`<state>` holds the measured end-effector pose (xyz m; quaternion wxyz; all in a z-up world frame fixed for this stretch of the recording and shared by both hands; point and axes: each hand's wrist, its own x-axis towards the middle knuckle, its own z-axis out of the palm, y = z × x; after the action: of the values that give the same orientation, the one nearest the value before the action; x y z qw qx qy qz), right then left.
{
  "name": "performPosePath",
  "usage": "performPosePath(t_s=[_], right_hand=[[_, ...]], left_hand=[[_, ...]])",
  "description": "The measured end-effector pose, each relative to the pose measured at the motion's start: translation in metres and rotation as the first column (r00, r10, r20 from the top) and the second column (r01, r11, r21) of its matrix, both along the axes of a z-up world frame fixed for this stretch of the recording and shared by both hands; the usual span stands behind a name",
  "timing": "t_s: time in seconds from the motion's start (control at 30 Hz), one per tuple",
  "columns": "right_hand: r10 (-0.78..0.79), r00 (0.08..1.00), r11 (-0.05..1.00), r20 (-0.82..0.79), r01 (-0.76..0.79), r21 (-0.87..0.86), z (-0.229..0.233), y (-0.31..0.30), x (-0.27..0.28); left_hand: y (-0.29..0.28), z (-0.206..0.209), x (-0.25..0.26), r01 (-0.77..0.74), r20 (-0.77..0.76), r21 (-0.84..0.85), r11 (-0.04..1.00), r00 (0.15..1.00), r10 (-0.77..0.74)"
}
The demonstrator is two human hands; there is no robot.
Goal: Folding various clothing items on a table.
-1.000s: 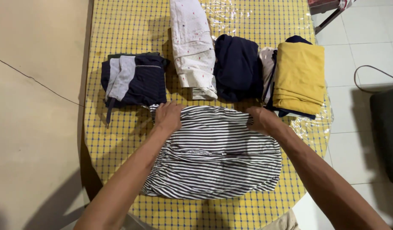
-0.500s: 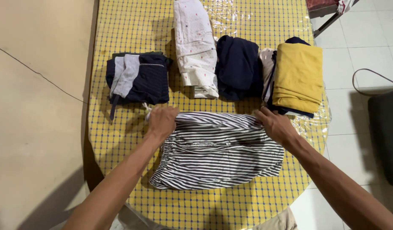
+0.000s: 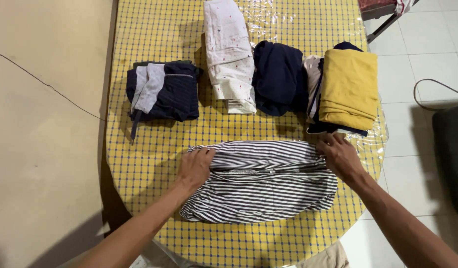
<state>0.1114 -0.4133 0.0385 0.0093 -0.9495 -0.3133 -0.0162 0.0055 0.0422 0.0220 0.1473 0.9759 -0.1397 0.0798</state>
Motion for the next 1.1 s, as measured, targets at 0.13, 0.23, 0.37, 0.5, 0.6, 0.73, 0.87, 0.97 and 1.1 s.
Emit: performPosePath(t_s=[0.13, 0.23, 0.37, 0.5, 0.6, 0.73, 0.87, 0.97, 1.1], right_hand=[[-0.02, 0.991, 0.995, -0.135, 0.007, -0.1, 0.003, 0.0, -0.024], [-0.071, 0.976, 0.995, -0.207, 0.053, -0.089, 0.017, 0.017, -0.035], [-0.14, 0.975, 0.902, -0.175, 0.198, 0.383, 0.005, 0.076, -0.046], [-0.051, 0.77, 0.561, -0.636, 0.549, 0.62, 0.029, 0.182, -0.05], [-0.115, 0.804, 0.604, -0.584, 0.523, 0.601, -0.032, 0.202, -0.046], [-0.152, 0.933, 0.937, -0.326, 0.241, 0.253, -0.021, 0.175, -0.06], [-0.298, 0.921, 0.935, -0.253, 0.334, 0.115, -0.034, 0.121, -0.054], [-0.418, 0.876, 0.901, -0.24, 0.433, 0.009, -0.058, 0.068, -0.049], [-0.516, 0.837, 0.819, -0.182, 0.544, 0.183, -0.023, 0.06, -0.051]], left_hand=[[-0.011, 0.061, -0.007, 0.02, -0.014, 0.007, 1.0, 1.0, -0.02], [-0.026, 0.085, -0.003, -0.007, -0.482, 0.105, 0.994, 0.874, 0.057], [-0.067, 0.043, 0.015, -0.026, -0.083, -0.225, 0.974, 0.996, 0.007], [-0.139, -0.019, 0.043, -0.071, 0.054, -0.386, 0.92, 0.994, 0.099], [-0.152, -0.069, 0.044, -0.156, 0.025, -0.203, 0.967, 0.986, 0.164], [-0.125, -0.037, 0.035, -0.178, -0.115, 0.005, 0.984, 0.977, 0.178], [-0.083, -0.019, 0.025, -0.184, -0.239, 0.045, 0.982, 0.952, 0.19], [-0.071, -0.015, 0.021, -0.224, -0.212, 0.005, 0.975, 0.952, 0.22], [-0.08, -0.022, 0.023, -0.251, -0.133, -0.014, 0.968, 0.96, 0.247]])
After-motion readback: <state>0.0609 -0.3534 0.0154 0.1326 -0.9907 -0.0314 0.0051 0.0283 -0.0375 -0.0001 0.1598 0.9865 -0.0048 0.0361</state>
